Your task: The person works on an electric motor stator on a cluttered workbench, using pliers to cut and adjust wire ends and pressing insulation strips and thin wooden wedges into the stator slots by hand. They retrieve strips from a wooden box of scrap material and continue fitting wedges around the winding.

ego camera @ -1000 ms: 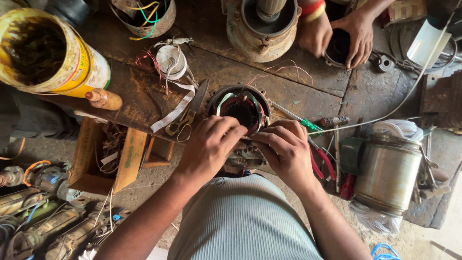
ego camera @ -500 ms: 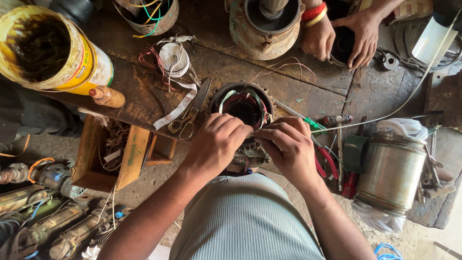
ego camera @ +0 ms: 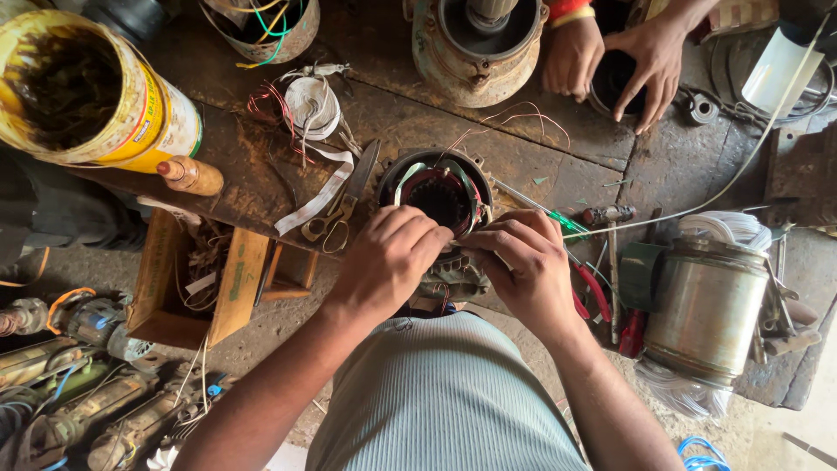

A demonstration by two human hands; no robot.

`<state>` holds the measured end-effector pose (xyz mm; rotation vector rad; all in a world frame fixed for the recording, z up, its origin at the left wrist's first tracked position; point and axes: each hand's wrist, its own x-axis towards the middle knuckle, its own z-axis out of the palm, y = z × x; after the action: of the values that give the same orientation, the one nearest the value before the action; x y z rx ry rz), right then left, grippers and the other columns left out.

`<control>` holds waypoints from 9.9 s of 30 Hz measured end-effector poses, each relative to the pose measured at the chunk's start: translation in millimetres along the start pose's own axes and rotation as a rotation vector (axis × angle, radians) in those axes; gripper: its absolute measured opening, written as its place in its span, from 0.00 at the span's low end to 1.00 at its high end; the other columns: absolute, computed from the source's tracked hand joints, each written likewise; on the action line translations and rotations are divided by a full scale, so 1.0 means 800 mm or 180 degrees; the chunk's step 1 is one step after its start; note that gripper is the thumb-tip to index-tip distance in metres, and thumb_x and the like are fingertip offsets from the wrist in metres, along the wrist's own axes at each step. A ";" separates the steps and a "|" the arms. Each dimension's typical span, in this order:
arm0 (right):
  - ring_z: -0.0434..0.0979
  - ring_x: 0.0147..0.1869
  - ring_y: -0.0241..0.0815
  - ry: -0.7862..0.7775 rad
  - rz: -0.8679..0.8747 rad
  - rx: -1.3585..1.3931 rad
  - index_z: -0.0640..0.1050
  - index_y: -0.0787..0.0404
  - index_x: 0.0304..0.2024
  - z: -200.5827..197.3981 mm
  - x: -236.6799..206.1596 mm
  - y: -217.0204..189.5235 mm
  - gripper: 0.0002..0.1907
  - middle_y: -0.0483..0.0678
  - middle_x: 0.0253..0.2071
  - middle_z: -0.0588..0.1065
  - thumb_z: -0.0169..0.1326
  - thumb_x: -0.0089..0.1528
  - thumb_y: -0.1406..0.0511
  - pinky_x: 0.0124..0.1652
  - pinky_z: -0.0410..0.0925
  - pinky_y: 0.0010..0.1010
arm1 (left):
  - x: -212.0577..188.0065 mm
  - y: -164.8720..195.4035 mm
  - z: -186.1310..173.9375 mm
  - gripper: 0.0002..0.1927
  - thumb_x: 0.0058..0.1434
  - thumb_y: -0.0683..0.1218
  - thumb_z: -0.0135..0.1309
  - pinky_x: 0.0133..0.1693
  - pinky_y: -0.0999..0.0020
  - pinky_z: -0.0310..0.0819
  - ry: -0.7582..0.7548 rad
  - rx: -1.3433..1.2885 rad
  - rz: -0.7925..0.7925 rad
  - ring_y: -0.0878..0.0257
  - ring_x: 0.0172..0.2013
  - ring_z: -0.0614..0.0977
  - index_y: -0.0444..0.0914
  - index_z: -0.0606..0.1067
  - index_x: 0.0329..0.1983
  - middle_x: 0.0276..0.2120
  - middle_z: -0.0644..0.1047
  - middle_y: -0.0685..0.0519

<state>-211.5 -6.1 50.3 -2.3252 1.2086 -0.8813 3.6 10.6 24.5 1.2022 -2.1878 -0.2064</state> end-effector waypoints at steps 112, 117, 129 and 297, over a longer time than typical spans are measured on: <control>0.81 0.41 0.41 0.0124 0.0192 0.0234 0.81 0.60 0.45 -0.010 -0.015 0.025 0.14 0.46 0.39 0.80 0.67 0.57 0.67 0.42 0.72 0.32 | -0.021 0.008 -0.010 0.12 0.64 0.40 0.57 0.51 0.64 0.78 0.0318 0.0152 -0.0141 0.57 0.49 0.80 0.34 0.78 0.50 0.46 0.80 0.49; 0.81 0.34 0.39 0.0203 0.1099 0.0451 0.81 0.61 0.42 0.002 -0.042 0.015 0.07 0.49 0.34 0.80 0.64 0.62 0.67 0.35 0.72 0.27 | -0.034 -0.018 -0.035 0.10 0.60 0.39 0.59 0.51 0.61 0.76 0.0100 -0.0355 -0.0114 0.56 0.49 0.80 0.39 0.80 0.45 0.42 0.80 0.53; 0.79 0.33 0.38 0.0958 0.2248 0.0460 0.79 0.64 0.39 0.068 -0.018 -0.046 0.08 0.48 0.33 0.77 0.62 0.63 0.65 0.34 0.71 0.26 | -0.009 -0.088 -0.049 0.13 0.59 0.38 0.53 0.49 0.63 0.76 -0.0729 -0.0905 0.0693 0.56 0.48 0.79 0.41 0.83 0.44 0.42 0.79 0.54; 0.78 0.48 0.48 0.0019 0.0323 -0.0581 0.82 0.54 0.42 -0.061 -0.058 0.082 0.06 0.44 0.38 0.78 0.60 0.62 0.66 0.57 0.63 0.42 | 0.019 0.110 0.048 0.17 0.61 0.39 0.61 0.49 0.58 0.74 0.0419 -0.0106 -0.0469 0.55 0.43 0.76 0.37 0.74 0.53 0.50 0.71 0.49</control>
<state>-303.3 -6.5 31.6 -2.3770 1.4504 -0.7727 -87.4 42.9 37.7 1.3213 -1.9776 -0.2177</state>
